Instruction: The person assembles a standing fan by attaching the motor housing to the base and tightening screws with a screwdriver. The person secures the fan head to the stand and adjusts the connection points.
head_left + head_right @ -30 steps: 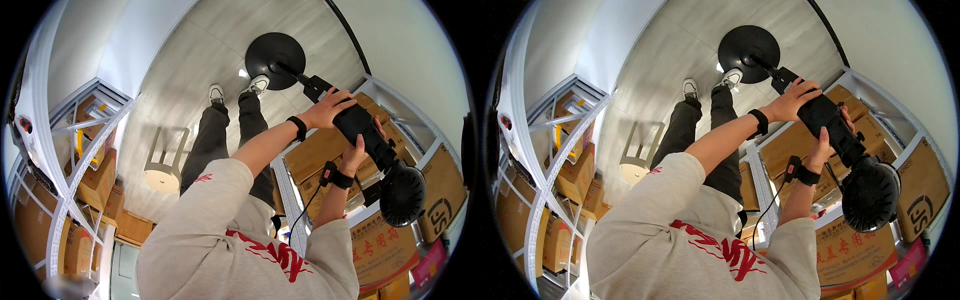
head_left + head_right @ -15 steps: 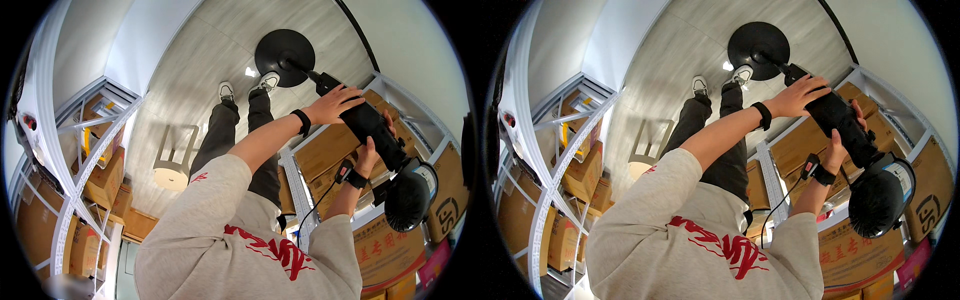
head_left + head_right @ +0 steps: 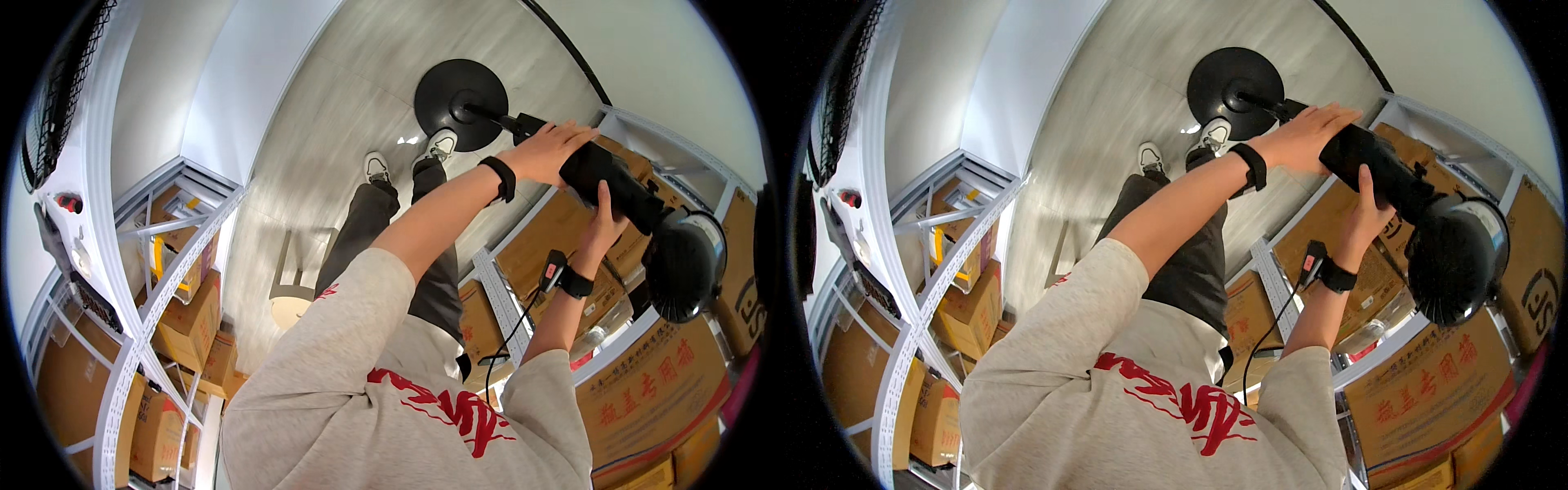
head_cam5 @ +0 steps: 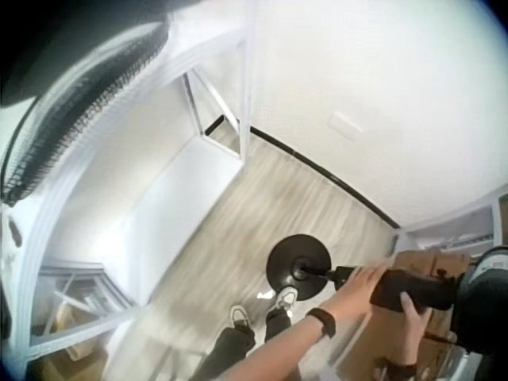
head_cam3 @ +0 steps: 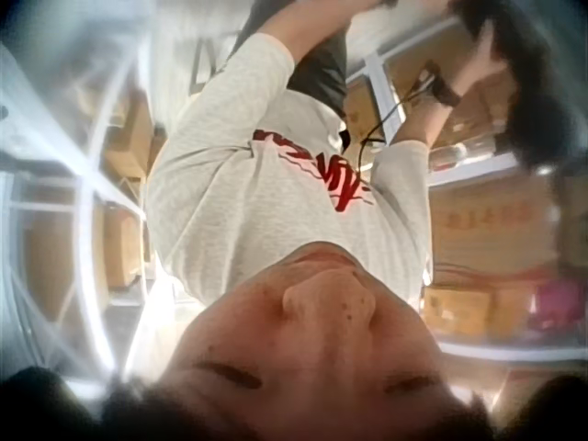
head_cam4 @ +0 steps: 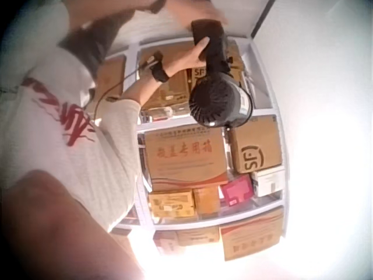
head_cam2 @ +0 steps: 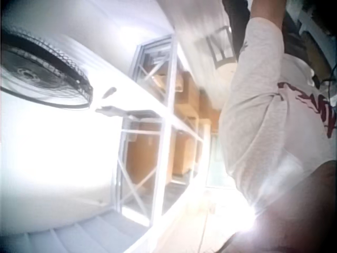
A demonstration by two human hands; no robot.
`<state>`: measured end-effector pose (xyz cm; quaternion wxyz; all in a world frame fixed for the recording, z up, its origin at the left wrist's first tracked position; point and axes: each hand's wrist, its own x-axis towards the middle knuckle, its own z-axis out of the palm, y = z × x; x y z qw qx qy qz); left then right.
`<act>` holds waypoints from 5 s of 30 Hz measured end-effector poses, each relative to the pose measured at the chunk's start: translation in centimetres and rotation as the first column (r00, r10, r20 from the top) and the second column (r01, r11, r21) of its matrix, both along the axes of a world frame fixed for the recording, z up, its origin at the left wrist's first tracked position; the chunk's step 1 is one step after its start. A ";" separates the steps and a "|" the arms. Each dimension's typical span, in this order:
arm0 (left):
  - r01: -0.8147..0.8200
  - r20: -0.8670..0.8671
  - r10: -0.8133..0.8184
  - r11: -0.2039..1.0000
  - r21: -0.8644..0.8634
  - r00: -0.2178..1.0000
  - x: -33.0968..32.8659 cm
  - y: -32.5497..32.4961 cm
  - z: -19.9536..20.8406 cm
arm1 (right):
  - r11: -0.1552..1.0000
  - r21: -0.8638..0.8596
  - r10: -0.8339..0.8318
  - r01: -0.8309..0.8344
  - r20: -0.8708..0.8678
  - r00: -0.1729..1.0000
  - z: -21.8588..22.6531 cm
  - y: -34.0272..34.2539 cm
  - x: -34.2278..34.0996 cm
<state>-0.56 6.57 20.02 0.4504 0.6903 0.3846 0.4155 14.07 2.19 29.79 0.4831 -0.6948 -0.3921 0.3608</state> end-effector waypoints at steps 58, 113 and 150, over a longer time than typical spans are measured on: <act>-0.280 -0.296 0.229 0.949 -0.143 0.927 -9.9 0.5 13.2 | 0.485 -0.337 0.851 -0.807 0.396 0.346 3.4 6.9 -9.3; -0.667 -0.264 0.669 0.737 0.111 0.695 -34.2 -14.7 19.7 | 0.784 0.143 0.610 -0.605 0.010 0.793 7.1 -11.3 -14.1; 0.086 0.196 0.204 0.448 -0.890 0.959 -5.6 0.8 -4.7 | 0.936 -0.270 -0.322 0.225 -0.401 0.858 -10.9 -15.2 -12.3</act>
